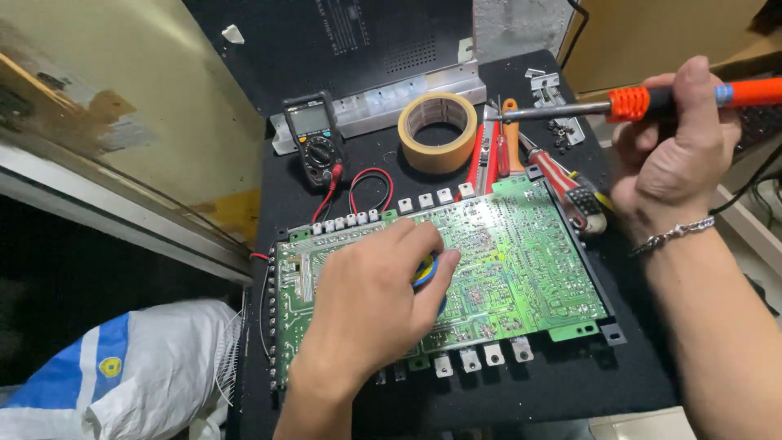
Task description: Soldering components on a printed circuit board at a repair station.
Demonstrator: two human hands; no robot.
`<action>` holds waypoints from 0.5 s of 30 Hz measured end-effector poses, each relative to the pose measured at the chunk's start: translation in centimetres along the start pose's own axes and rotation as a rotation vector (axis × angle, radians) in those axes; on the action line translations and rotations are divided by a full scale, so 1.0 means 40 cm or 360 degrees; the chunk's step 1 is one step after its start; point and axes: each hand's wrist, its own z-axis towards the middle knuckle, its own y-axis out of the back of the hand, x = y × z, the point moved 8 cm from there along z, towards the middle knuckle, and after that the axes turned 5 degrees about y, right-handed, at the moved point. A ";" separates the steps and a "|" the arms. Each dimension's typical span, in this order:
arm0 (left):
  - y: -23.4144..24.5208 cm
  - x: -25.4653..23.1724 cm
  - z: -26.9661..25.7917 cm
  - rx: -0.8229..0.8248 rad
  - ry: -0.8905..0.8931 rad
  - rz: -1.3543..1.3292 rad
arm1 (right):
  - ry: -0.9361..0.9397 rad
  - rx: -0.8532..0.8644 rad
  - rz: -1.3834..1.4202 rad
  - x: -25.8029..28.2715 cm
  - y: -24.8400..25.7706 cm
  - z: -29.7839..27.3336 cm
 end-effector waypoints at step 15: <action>-0.071 -0.002 -0.018 0.0155 -0.0197 0.0041 | -0.0310 0.0168 0.0087 -0.102 0.014 0.062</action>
